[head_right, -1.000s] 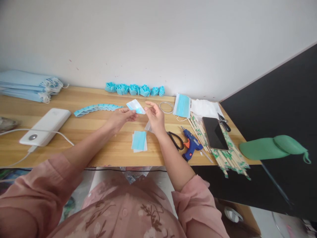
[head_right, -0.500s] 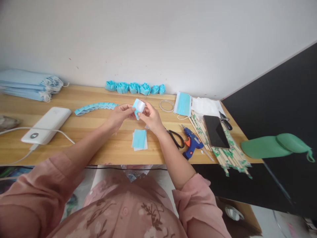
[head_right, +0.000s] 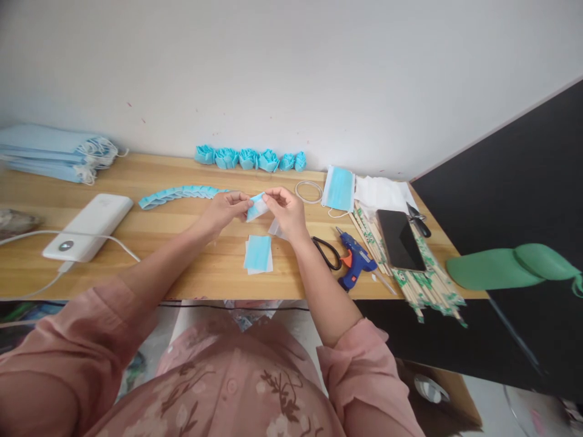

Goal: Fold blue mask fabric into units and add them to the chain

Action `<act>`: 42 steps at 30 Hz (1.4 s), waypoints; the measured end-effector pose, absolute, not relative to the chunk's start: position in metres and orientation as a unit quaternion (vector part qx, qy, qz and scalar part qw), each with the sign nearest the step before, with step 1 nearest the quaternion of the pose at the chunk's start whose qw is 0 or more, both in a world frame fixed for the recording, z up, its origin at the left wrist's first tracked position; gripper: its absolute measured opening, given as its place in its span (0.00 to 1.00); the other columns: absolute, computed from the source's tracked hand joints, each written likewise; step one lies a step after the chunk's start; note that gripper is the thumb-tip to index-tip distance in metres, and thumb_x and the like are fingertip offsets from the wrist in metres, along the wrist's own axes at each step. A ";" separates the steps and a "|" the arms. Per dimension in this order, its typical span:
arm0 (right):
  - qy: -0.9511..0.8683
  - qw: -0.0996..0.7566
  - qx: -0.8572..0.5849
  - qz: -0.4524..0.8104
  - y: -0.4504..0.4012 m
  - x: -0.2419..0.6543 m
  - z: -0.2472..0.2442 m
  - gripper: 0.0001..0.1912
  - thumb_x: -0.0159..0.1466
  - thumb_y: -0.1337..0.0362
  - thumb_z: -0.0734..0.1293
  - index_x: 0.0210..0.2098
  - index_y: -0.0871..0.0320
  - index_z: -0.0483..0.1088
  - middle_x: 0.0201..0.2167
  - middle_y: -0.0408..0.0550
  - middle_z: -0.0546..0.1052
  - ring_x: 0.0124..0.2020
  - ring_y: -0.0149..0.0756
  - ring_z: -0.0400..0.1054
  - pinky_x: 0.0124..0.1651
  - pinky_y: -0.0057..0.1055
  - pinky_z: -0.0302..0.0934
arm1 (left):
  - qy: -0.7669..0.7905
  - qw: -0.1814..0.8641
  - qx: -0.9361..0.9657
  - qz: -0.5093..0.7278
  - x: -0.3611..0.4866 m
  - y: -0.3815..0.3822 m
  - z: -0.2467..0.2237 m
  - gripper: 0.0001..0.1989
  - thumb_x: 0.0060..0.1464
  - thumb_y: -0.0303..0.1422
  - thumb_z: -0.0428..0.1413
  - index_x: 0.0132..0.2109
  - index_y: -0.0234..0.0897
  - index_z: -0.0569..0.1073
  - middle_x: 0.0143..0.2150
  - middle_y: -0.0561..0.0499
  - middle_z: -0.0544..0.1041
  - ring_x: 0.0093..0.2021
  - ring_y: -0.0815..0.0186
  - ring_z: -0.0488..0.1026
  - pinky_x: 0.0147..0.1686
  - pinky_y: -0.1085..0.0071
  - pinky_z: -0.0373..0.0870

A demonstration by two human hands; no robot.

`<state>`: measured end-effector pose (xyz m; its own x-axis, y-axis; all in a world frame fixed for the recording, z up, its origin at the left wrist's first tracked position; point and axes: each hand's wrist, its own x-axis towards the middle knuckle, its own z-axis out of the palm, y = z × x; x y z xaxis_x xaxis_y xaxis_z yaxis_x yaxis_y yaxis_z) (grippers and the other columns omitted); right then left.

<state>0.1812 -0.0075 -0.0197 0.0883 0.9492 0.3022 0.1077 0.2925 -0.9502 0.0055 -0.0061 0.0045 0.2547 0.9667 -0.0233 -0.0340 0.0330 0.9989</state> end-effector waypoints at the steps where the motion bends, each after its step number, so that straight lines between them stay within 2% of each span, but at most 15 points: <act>1: -0.567 0.571 -0.467 0.367 -0.007 0.181 -0.020 0.15 0.56 0.51 0.73 0.35 0.54 0.74 0.32 0.42 0.79 0.34 0.33 0.73 0.42 0.34 0.69 | 0.430 0.574 0.543 0.436 0.005 -0.006 0.005 0.11 0.43 0.38 0.66 0.26 0.36 0.76 0.22 0.54 0.73 0.22 0.71 0.66 0.27 0.73 0.65; 7: -0.572 0.573 -0.461 0.362 -0.007 0.182 -0.021 0.13 0.56 0.54 0.73 0.36 0.54 0.75 0.33 0.42 0.80 0.34 0.34 0.73 0.41 0.34 0.69 | 0.437 0.564 0.544 0.441 0.004 -0.006 0.005 0.14 0.47 0.41 0.65 0.26 0.35 0.75 0.22 0.54 0.71 0.23 0.71 0.65 0.28 0.72 0.64; 10: -0.594 0.562 -0.460 0.346 -0.008 0.182 -0.020 0.12 0.57 0.56 0.73 0.38 0.54 0.76 0.35 0.42 0.81 0.36 0.35 0.74 0.44 0.35 0.69 | 0.445 0.559 0.538 0.447 0.004 -0.006 0.005 0.14 0.47 0.40 0.65 0.25 0.35 0.74 0.21 0.54 0.70 0.22 0.72 0.63 0.27 0.73 0.62; 15: -0.679 0.526 -0.457 0.231 -0.015 0.181 -0.012 0.05 0.60 0.62 0.69 0.34 0.52 0.78 0.35 0.43 0.81 0.39 0.38 0.73 0.48 0.38 0.68 | 0.434 0.583 0.513 0.457 0.003 -0.004 0.004 0.15 0.45 0.41 0.65 0.24 0.35 0.72 0.21 0.54 0.69 0.23 0.72 0.63 0.27 0.72 0.62; 22: -0.728 0.503 -0.449 0.125 -0.016 0.181 -0.011 0.08 0.61 0.68 0.67 0.34 0.49 0.79 0.40 0.45 0.79 0.47 0.42 0.72 0.56 0.43 0.64 | 0.427 0.614 0.483 0.455 0.002 -0.003 0.003 0.15 0.42 0.41 0.66 0.23 0.36 0.72 0.21 0.54 0.70 0.23 0.72 0.64 0.26 0.72 0.63; 25: -0.709 0.520 -0.445 0.170 -0.017 0.182 -0.011 0.07 0.64 0.64 0.67 0.38 0.50 0.78 0.44 0.46 0.80 0.49 0.41 0.73 0.57 0.42 0.64 | 0.438 0.592 0.498 0.458 0.003 -0.004 0.004 0.15 0.44 0.40 0.65 0.23 0.36 0.72 0.20 0.54 0.70 0.22 0.72 0.64 0.26 0.73 0.63; 29: -0.655 0.542 -0.449 0.276 -0.020 0.183 -0.008 0.17 0.70 0.50 0.61 0.47 0.51 0.77 0.46 0.46 0.81 0.51 0.39 0.74 0.57 0.39 0.65 | 0.448 0.558 0.528 0.459 0.003 -0.005 0.004 0.13 0.46 0.39 0.64 0.24 0.35 0.73 0.21 0.54 0.70 0.22 0.72 0.64 0.25 0.73 0.62; 33: -0.639 0.532 -0.460 0.312 -0.018 0.184 -0.010 0.22 0.65 0.44 0.65 0.48 0.51 0.77 0.46 0.46 0.81 0.49 0.40 0.74 0.56 0.38 0.65 | 0.442 0.553 0.544 0.450 0.004 -0.005 0.003 0.13 0.47 0.39 0.64 0.25 0.35 0.73 0.21 0.54 0.70 0.22 0.72 0.64 0.25 0.73 0.61; 36: -0.637 0.511 -0.477 0.324 -0.013 0.185 -0.016 0.19 0.61 0.46 0.70 0.43 0.53 0.78 0.41 0.45 0.81 0.45 0.38 0.74 0.52 0.36 0.66 | 0.432 0.548 0.565 0.440 0.004 -0.006 0.002 0.12 0.47 0.40 0.64 0.26 0.35 0.74 0.22 0.54 0.70 0.22 0.72 0.63 0.25 0.73 0.60; 39: -0.627 0.510 -0.484 0.335 -0.009 0.185 -0.021 0.14 0.61 0.51 0.70 0.34 0.55 0.78 0.32 0.42 0.80 0.36 0.35 0.73 0.43 0.32 0.66 | 0.425 0.541 0.584 0.431 0.005 -0.005 0.000 0.12 0.47 0.40 0.63 0.26 0.34 0.75 0.22 0.54 0.70 0.22 0.73 0.62 0.24 0.73 0.58; 42: -0.619 0.515 -0.482 0.346 -0.008 0.185 -0.022 0.13 0.60 0.53 0.71 0.31 0.56 0.77 0.28 0.41 0.78 0.31 0.32 0.70 0.37 0.29 0.63 | 0.427 0.534 0.592 0.426 0.005 -0.004 0.000 0.12 0.46 0.39 0.62 0.26 0.34 0.74 0.22 0.54 0.70 0.22 0.73 0.62 0.24 0.74 0.57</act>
<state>0.1850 -0.0079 -0.0224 -0.0047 0.9526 0.3040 0.2402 0.2962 -0.9244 0.0055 -0.0044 0.0001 0.2713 0.9613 0.0487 0.0505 -0.0648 0.9966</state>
